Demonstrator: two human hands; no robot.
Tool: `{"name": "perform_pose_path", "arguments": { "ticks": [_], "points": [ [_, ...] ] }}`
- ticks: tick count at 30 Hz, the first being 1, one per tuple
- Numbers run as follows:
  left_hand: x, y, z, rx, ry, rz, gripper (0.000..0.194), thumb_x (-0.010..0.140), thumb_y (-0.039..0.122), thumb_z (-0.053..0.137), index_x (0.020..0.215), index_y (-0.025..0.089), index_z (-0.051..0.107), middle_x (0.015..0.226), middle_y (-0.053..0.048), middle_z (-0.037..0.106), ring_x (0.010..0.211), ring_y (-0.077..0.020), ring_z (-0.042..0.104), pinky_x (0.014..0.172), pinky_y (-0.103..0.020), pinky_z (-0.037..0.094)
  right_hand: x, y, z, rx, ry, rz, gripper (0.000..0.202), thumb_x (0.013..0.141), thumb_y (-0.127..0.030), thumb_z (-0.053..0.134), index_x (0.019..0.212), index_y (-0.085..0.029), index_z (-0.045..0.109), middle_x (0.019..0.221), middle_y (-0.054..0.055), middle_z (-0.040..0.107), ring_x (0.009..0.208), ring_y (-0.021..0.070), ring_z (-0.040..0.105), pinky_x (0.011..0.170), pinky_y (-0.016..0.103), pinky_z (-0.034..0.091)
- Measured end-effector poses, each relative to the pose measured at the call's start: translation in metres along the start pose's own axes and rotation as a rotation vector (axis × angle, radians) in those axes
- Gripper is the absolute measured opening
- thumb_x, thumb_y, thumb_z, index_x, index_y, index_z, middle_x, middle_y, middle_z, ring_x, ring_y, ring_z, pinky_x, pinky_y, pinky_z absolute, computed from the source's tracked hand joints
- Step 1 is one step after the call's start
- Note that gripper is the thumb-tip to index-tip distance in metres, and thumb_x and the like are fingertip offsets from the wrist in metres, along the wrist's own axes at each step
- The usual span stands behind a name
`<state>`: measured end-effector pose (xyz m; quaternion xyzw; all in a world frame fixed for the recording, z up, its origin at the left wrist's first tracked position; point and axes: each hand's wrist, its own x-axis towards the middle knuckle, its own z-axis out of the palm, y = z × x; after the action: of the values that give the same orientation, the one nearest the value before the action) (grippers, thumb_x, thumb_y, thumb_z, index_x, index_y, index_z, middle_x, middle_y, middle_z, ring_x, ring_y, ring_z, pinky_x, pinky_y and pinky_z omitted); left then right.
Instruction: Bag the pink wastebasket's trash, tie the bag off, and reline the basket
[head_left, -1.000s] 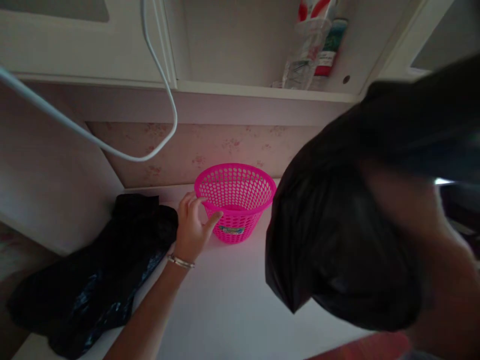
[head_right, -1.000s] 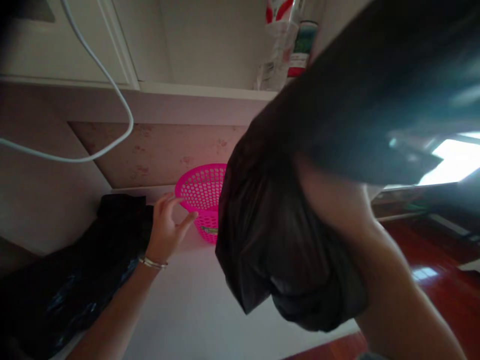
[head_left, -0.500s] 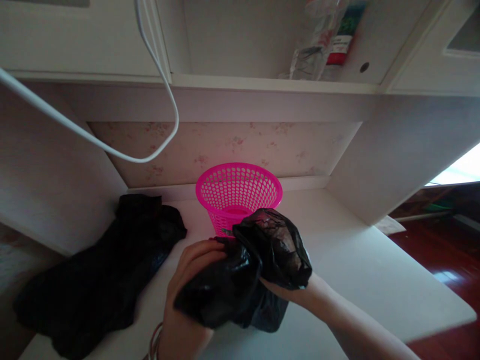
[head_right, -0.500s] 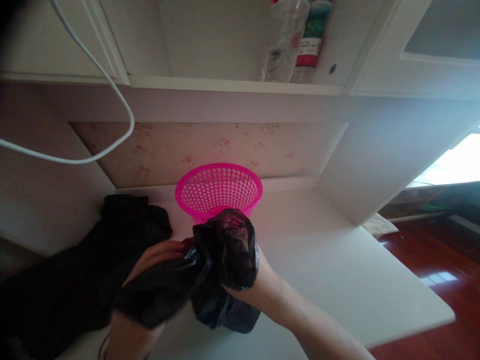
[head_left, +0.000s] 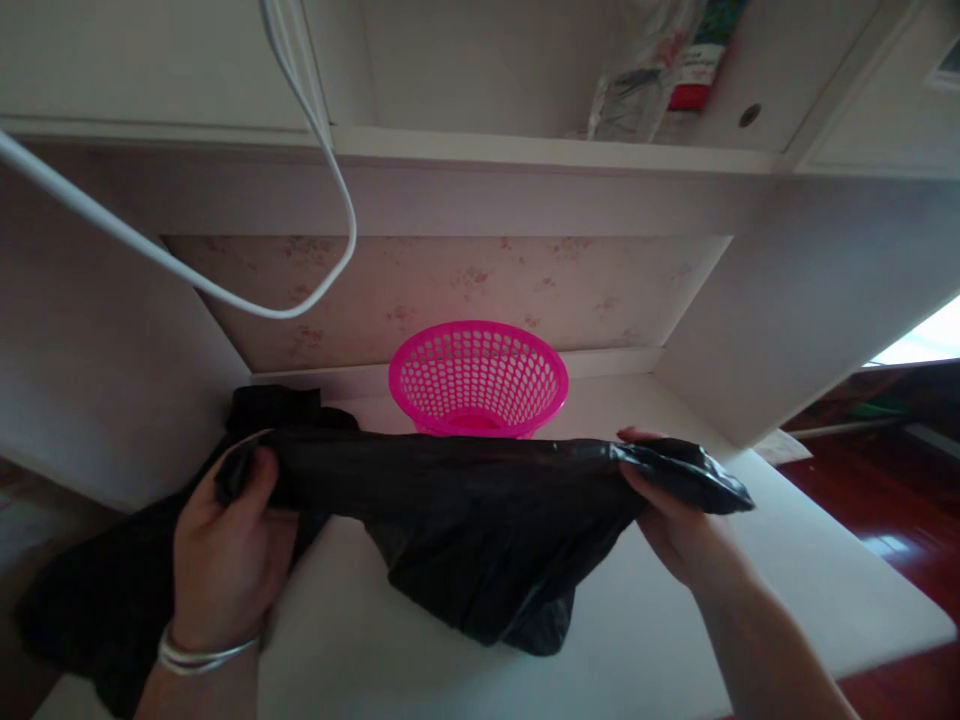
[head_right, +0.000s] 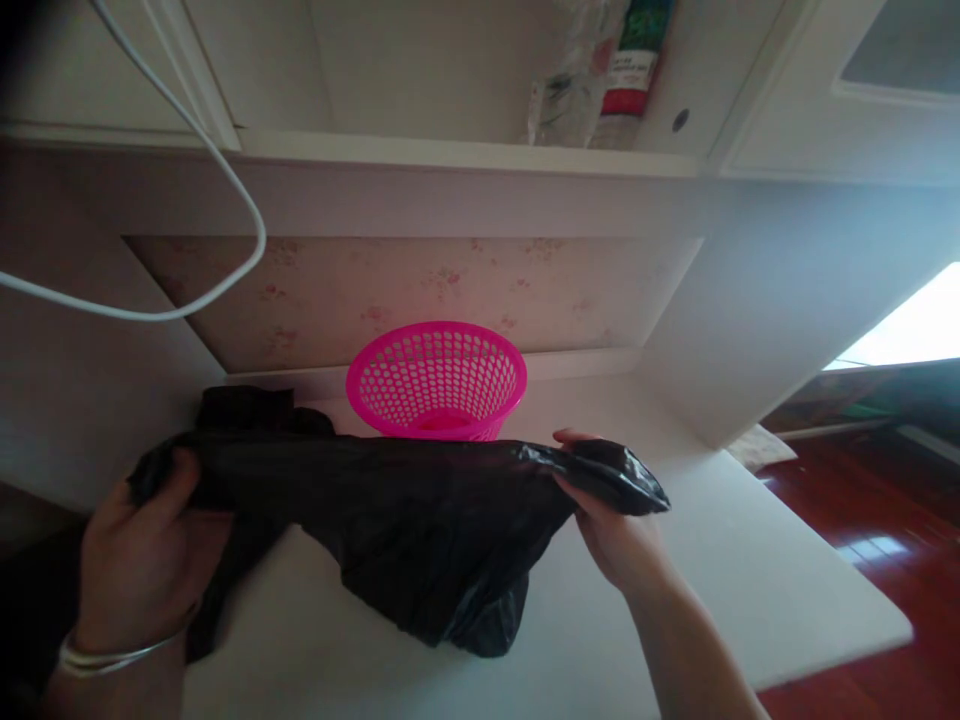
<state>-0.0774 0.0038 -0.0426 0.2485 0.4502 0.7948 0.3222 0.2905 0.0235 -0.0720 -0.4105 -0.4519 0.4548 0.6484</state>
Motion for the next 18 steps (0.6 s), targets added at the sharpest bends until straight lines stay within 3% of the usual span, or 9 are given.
{"name": "perform_pose_path", "arguments": {
  "ticks": [4, 8, 11, 14, 18],
  "points": [
    [0.012, 0.015, 0.007, 0.002, -0.011, 0.041, 0.024, 0.066, 0.019, 0.084, 0.087, 0.017, 0.074, 0.089, -0.001, 0.074, 0.085, -0.0163, 0.068, 0.09, -0.032, 0.058, 0.007, -0.018, -0.007, 0.076, 0.117, 0.034, 0.036, 0.067, -0.024, 0.085, 0.102, -0.028, 0.077, 0.091, 0.0, 0.078, 0.078, 0.0149, 0.074, 0.069, 0.02, 0.061],
    [0.02, 0.029, 0.009, 0.046, -0.072, 0.058, 0.027, 0.063, 0.01, 0.079, 0.089, 0.017, 0.074, 0.087, -0.001, 0.074, 0.079, -0.0162, 0.068, 0.088, -0.034, 0.06, 0.019, -0.04, -0.007, 0.088, 0.138, -0.18, 0.045, 0.061, -0.008, 0.08, 0.102, -0.025, 0.077, 0.099, -0.002, 0.078, 0.092, 0.0119, 0.073, 0.087, 0.016, 0.058],
    [0.022, 0.034, 0.008, 0.063, -0.065, 0.057, 0.032, 0.062, 0.005, 0.076, 0.091, 0.019, 0.074, 0.086, 0.001, 0.074, 0.078, -0.0156, 0.068, 0.087, -0.034, 0.06, 0.025, -0.05, -0.006, 0.084, 0.138, -0.293, 0.052, 0.056, -0.004, 0.077, 0.104, -0.025, 0.076, 0.106, -0.002, 0.077, 0.093, 0.0136, 0.072, 0.089, 0.021, 0.058],
    [0.017, 0.034, 0.001, 0.055, -0.047, 0.054, 0.032, 0.067, 0.004, 0.074, 0.094, 0.021, 0.074, 0.089, 0.003, 0.075, 0.086, -0.0137, 0.067, 0.097, -0.031, 0.054, 0.025, -0.051, -0.005, 0.083, 0.132, -0.253, 0.047, 0.062, -0.011, 0.073, 0.105, -0.03, 0.076, 0.117, -0.002, 0.074, 0.102, 0.0187, 0.07, 0.097, 0.032, 0.057],
    [0.0, 0.024, -0.022, -0.028, -0.172, 0.04, 0.04, 0.082, 0.015, 0.063, 0.118, 0.029, 0.07, 0.122, 0.001, 0.071, 0.121, -0.0206, 0.059, 0.112, -0.04, 0.042, 0.012, -0.035, -0.006, 0.083, -0.003, -0.097, 0.048, 0.078, -0.035, 0.07, 0.125, -0.04, 0.065, 0.141, -0.002, 0.061, 0.127, 0.0275, 0.058, 0.106, 0.048, 0.05]
  ]
}}
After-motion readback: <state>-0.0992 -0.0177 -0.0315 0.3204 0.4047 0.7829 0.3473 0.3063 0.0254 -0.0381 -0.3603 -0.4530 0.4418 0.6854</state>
